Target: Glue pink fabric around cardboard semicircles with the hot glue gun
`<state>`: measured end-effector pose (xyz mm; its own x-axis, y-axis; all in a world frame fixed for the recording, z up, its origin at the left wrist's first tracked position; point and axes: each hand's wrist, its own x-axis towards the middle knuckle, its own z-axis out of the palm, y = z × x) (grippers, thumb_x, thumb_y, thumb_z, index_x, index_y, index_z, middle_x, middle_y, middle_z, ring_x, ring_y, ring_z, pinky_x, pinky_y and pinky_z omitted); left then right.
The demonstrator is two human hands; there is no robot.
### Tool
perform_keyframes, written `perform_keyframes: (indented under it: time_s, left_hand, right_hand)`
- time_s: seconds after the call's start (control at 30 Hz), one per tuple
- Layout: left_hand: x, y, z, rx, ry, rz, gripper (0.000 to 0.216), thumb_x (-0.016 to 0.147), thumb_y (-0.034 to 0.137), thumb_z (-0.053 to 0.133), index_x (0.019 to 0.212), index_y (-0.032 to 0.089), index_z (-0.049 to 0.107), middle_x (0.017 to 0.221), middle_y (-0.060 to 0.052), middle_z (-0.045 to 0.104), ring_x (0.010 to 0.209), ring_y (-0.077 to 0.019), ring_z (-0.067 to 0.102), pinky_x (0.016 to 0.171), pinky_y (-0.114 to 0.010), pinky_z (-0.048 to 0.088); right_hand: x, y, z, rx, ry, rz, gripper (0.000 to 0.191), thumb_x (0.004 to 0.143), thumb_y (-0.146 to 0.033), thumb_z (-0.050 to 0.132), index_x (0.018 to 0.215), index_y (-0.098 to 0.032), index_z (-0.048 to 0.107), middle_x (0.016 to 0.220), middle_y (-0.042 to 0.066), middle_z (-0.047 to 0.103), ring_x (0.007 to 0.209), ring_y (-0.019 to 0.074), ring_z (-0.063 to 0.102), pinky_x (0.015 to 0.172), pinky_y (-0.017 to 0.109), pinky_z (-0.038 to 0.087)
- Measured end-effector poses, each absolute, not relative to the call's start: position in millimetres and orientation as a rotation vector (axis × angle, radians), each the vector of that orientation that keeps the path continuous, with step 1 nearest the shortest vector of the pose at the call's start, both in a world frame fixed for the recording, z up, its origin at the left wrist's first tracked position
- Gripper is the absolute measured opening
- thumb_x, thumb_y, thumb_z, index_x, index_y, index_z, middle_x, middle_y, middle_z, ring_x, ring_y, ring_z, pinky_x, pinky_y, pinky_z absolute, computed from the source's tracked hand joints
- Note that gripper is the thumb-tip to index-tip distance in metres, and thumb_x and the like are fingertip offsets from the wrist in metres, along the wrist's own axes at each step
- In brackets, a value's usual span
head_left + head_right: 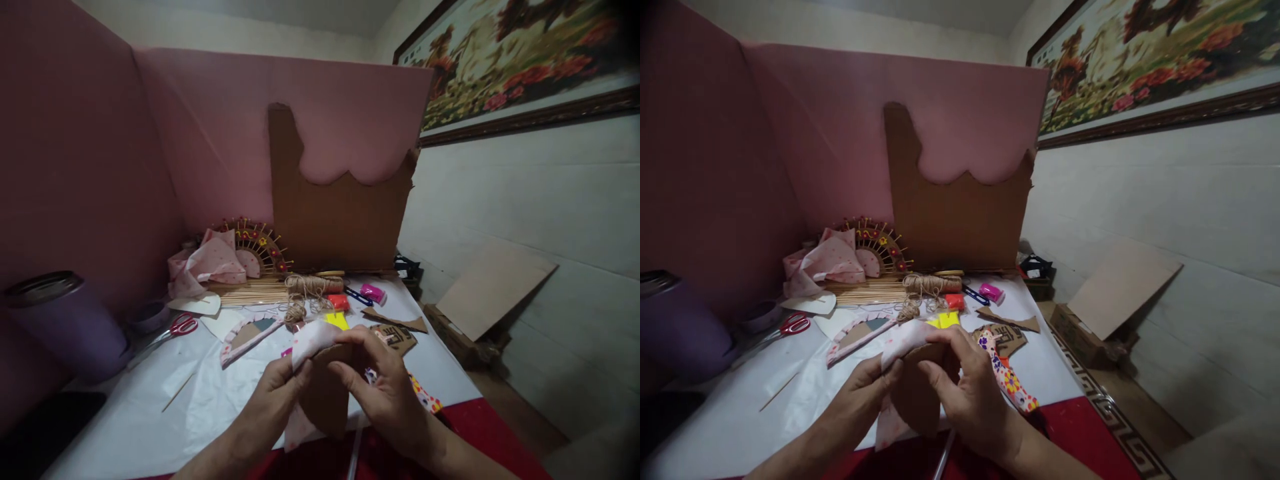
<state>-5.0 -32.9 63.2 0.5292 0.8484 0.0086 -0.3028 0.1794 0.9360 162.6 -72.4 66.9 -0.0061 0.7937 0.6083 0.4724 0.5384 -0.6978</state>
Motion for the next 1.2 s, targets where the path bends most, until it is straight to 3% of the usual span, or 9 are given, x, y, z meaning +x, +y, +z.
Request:
perform_keyframes:
  time_s: [0.1, 0.23, 0.37, 0.5, 0.63, 0.8, 1.0, 1.2]
  left_hand:
    - [-4, -29, 70, 0.844, 0.592, 0.921, 0.014, 0.081, 0.026, 0.065, 0.082, 0.015, 0.074, 0.065, -0.004, 0.072, 0.060, -0.0149, 0.065, 0.061, -0.022, 0.049]
    - [-8, -19, 77, 0.632, 0.584, 1.039, 0.013, 0.083, 0.019, 0.061, 0.094, 0.017, 0.068, 0.078, -0.006, 0.075, 0.070, -0.0195, 0.070, 0.071, -0.030, 0.053]
    - [-14, -13, 78, 0.563, 0.580, 1.067, 0.020, 0.086, 0.018, 0.057, 0.105, 0.018, 0.063, 0.093, -0.009, 0.076, 0.084, -0.0243, 0.071, 0.081, -0.040, 0.053]
    - [-13, -16, 79, 0.523, 0.539, 1.009, 0.026, 0.088, 0.023, 0.053, 0.110, 0.013, 0.062, 0.098, -0.012, 0.074, 0.093, -0.0264, 0.068, 0.088, -0.041, 0.050]
    - [-11, -20, 80, 0.493, 0.472, 0.960, 0.032, 0.092, 0.028, 0.045, 0.110, 0.010, 0.063, 0.093, -0.013, 0.074, 0.096, -0.0271, 0.067, 0.089, -0.040, 0.049]
    - [-9, -25, 78, 0.527, 0.414, 0.941, 0.034, 0.092, 0.034, 0.043, 0.100, 0.012, 0.067, 0.085, -0.011, 0.074, 0.081, -0.0240, 0.067, 0.076, -0.036, 0.052]
    - [0, -36, 84, 0.610, 0.379, 0.871, 0.030, 0.088, 0.041, 0.050, 0.090, 0.014, 0.064, 0.074, -0.008, 0.071, 0.045, -0.0134, 0.056, 0.044, -0.025, 0.044]
    - [3, -35, 75, 0.665, 0.468, 0.978, 0.023, 0.085, 0.034, 0.057, 0.096, 0.015, 0.059, 0.067, -0.005, 0.069, 0.040, -0.0156, 0.057, 0.039, -0.026, 0.045]
  right_hand:
    - [172, -71, 69, -1.072, -1.477, 0.620, 0.006, 0.083, -0.024, 0.063, 0.086, -0.023, 0.057, 0.073, -0.002, 0.056, 0.063, 0.0137, 0.054, 0.055, 0.024, 0.045]
    - [189, -67, 76, -0.939, -1.040, 0.740, 0.018, 0.078, -0.030, 0.069, 0.084, -0.022, 0.054, 0.067, -0.004, 0.054, 0.047, 0.0092, 0.050, 0.042, 0.020, 0.041]
    - [188, -65, 80, -0.868, -0.825, 0.890, 0.032, 0.069, -0.029, 0.074, 0.095, -0.021, 0.058, 0.080, 0.001, 0.063, 0.056, 0.0126, 0.059, 0.053, 0.025, 0.049]
    - [171, -67, 73, -0.931, -0.907, 1.256, 0.026, 0.065, -0.025, 0.075, 0.087, -0.016, 0.063, 0.079, 0.003, 0.067, 0.069, 0.0167, 0.064, 0.066, 0.028, 0.050]
    - [159, -70, 67, -0.939, -0.911, 1.378, 0.027, 0.069, -0.028, 0.074, 0.090, -0.015, 0.064, 0.080, 0.004, 0.069, 0.070, 0.0166, 0.065, 0.062, 0.025, 0.048]
    - [153, -71, 62, -1.003, -0.951, 1.369, 0.024, 0.069, -0.032, 0.074, 0.074, -0.014, 0.059, 0.069, 0.004, 0.069, 0.063, 0.0144, 0.064, 0.050, 0.019, 0.043]
    - [142, -70, 56, -1.050, -0.999, 1.483, 0.027, 0.075, -0.038, 0.068, 0.079, -0.014, 0.055, 0.062, 0.005, 0.070, 0.051, 0.0132, 0.064, 0.038, 0.014, 0.035]
    - [143, -67, 52, -1.094, -1.088, 1.521, 0.030, 0.074, -0.042, 0.067, 0.080, -0.015, 0.056, 0.063, 0.004, 0.069, 0.046, 0.0109, 0.058, 0.037, 0.015, 0.035]
